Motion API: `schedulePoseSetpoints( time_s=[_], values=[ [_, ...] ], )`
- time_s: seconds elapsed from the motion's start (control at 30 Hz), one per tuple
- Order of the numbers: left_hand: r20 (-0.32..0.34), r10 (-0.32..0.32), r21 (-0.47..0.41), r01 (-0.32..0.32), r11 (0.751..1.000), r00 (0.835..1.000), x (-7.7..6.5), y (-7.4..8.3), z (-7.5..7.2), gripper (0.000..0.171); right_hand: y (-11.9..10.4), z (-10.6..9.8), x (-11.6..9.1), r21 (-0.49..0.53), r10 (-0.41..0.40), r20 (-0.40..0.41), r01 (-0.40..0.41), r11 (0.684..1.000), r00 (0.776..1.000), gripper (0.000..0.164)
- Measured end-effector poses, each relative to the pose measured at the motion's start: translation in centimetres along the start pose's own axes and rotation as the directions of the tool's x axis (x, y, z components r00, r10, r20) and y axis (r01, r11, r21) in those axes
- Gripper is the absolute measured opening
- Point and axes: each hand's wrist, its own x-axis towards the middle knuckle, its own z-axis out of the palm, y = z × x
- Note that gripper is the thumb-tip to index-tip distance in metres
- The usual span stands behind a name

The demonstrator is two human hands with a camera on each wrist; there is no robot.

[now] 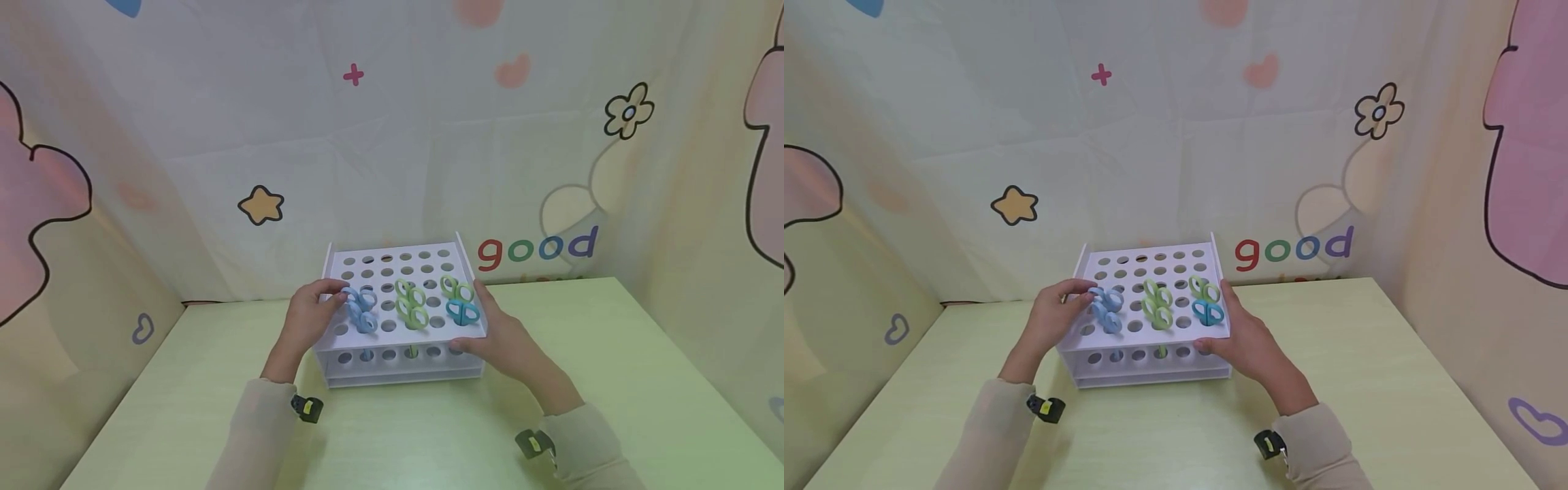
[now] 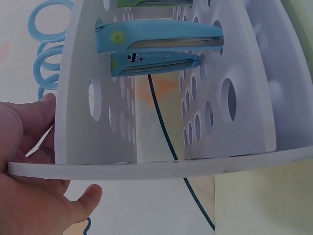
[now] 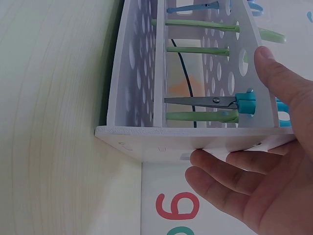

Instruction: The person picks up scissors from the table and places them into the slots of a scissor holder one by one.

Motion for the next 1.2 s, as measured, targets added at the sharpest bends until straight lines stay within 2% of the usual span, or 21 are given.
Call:
schedulePoseSetpoints(
  time_s=[0.33, 0.57, 0.7, 0.83, 0.93, 1.13, 1.2],
  values=[
    [0.008, -0.016, 0.058, 0.015, 0.998, 1.0, 0.3, 0.0, 0.5, 0.021, 0.0, -0.1, 0.0, -0.004, 0.007, 0.0, -0.007, 1.0, 1.0, 0.119],
    [0.024, -0.024, 0.046, 0.023, 0.999, 0.999, 0.2, 0.0, 0.4, 0.025, -0.3, -0.2, -0.2, -0.002, 0.007, 0.001, -0.007, 1.0, 1.0, 0.118],
    [0.008, -0.024, 0.017, 0.024, 1.0, 1.0, -0.2, -0.3, 0.4, 0.026, -0.5, -0.2, -0.3, 0.005, 0.003, 0.004, -0.003, 1.0, 1.0, 0.118],
    [-0.037, 0.035, -0.027, -0.036, 0.999, 0.999, -1.0, -0.9, 0.2, 0.027, -0.5, -0.1, -0.3, -0.005, 0.005, 0.006, -0.005, 1.0, 1.0, 0.118],
    [-0.045, 0.081, -0.033, -0.083, 0.996, 0.996, -1.8, -1.4, 0.2, 0.031, -0.5, -0.2, -0.3, -0.033, 0.007, 0.012, -0.007, 0.999, 1.0, 0.119],
    [0.043, 0.176, 0.078, -0.179, 0.981, 0.984, -3.4, -1.9, 0.2, 0.052, -0.7, -0.9, -1.0, -0.103, -0.007, 0.045, 0.012, 0.995, 0.999, 0.113],
    [0.081, 0.174, 0.123, -0.183, 0.975, 0.981, -3.9, -1.9, 0.2, 0.058, -0.8, -1.2, -1.3, -0.116, -0.011, 0.054, 0.017, 0.993, 0.998, 0.11]
  ],
)
